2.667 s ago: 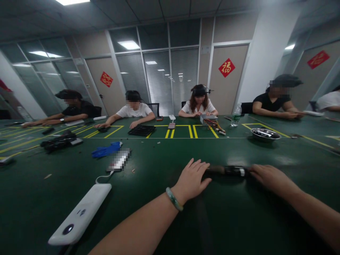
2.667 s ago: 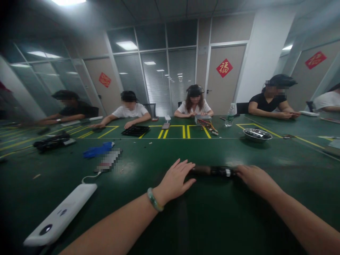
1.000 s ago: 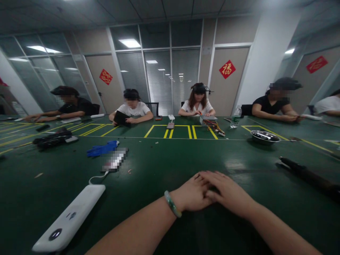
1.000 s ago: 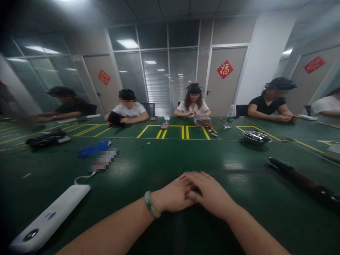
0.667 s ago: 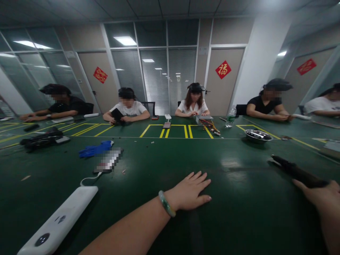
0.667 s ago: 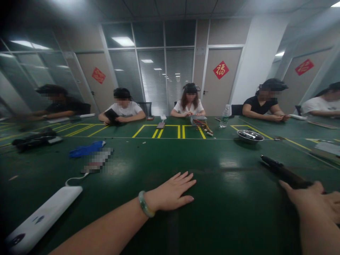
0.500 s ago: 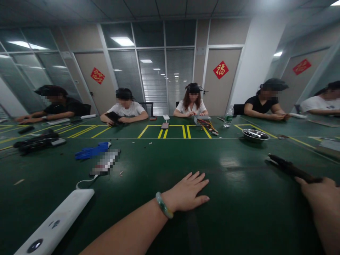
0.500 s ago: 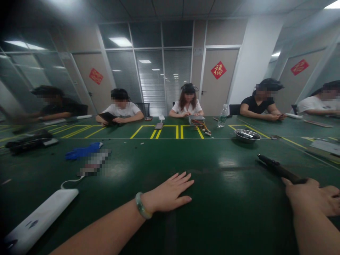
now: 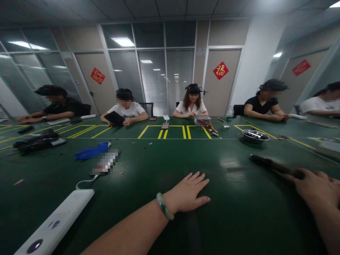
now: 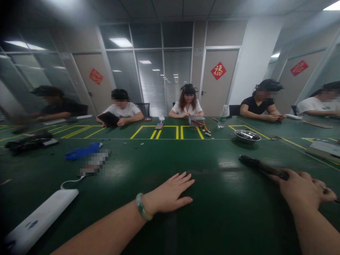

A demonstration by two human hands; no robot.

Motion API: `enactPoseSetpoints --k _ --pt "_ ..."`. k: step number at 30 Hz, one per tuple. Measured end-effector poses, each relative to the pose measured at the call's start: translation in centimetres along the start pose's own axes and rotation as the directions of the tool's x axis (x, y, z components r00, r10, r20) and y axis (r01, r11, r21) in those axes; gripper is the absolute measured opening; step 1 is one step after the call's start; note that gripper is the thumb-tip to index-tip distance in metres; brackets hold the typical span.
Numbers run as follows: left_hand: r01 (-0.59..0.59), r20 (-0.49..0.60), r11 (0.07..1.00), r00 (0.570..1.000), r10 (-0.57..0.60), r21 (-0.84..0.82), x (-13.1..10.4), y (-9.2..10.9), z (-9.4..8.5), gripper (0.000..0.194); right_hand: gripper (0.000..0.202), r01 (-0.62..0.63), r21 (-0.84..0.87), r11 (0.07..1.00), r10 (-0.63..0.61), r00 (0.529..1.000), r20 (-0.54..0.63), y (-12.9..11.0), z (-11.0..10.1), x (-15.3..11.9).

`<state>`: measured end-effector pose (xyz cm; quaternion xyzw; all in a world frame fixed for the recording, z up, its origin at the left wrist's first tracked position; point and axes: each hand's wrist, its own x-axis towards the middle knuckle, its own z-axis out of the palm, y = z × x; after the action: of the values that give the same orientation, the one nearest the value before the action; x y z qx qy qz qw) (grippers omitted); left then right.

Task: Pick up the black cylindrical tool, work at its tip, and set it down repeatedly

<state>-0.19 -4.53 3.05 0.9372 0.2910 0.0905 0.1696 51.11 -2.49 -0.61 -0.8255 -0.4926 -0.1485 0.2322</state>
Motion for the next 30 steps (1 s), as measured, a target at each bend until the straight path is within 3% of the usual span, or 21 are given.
enactPoseSetpoints --k 2,4,7,9,12,14,18,22,25,27,30 --pt "-0.011 -0.043 1.0 0.999 0.012 0.019 0.2 0.2 -0.2 0.068 0.054 0.05 -0.055 0.997 -0.045 0.996 0.077 -4.0 -0.5 -1.2" --pt "-0.026 -0.106 0.998 0.994 0.032 0.053 0.4 0.5 -0.2 0.069 0.047 0.182 -0.017 0.983 -0.177 0.971 0.164 -9.2 -1.0 -3.4" --pt "-0.027 -0.211 0.993 0.976 0.051 0.119 0.7 0.8 -0.2 0.074 0.036 0.337 0.133 0.932 -0.36 0.899 0.25 -17.9 -1.6 -8.6" --pt "-0.021 -0.26 0.987 0.963 0.063 0.161 0.7 1.0 -0.2 0.078 0.035 0.41 0.207 0.888 -0.453 0.858 0.241 -23.0 -1.7 -12.4" --pt "-0.026 -0.277 0.982 0.958 0.079 0.189 0.5 1.4 -0.5 0.072 0.041 0.437 0.302 0.847 -0.516 0.814 0.268 -28.5 -1.6 -16.9" --pt "-0.008 -0.286 0.984 0.956 0.06 0.179 0.4 1.5 -0.7 0.065 0.044 0.413 0.382 0.827 -0.532 0.795 0.292 -30.5 -1.5 -18.5" --pt "0.031 -0.32 0.988 0.947 0.019 0.148 0.3 1.5 -0.9 0.064 0.049 0.405 0.473 0.782 -0.566 0.779 0.269 -30.6 -2.2 -18.5" --pt "0.046 -0.322 0.986 0.947 0.008 0.16 0.5 1.0 -0.4 0.067 0.062 0.491 0.431 0.757 -0.622 0.744 0.245 -26.3 -5.0 -15.8" --pt "0.052 -0.295 0.978 0.955 0.01 0.201 0.6 0.6 0.0 0.064 0.036 0.485 0.282 0.828 -0.561 0.717 0.412 -22.1 -6.9 -12.9" --pt "0.061 -0.297 0.974 0.955 0.007 0.22 0.7 0.5 0.2 0.06 0.028 0.449 0.225 0.865 -0.489 0.655 0.575 -19.9 -7.2 -11.4" --pt "0.082 -0.31 0.973 0.951 -0.011 0.216 0.9 0.5 0.1 0.053 0.022 0.408 0.232 0.883 -0.444 0.566 0.695 -18.7 -6.6 -10.4"
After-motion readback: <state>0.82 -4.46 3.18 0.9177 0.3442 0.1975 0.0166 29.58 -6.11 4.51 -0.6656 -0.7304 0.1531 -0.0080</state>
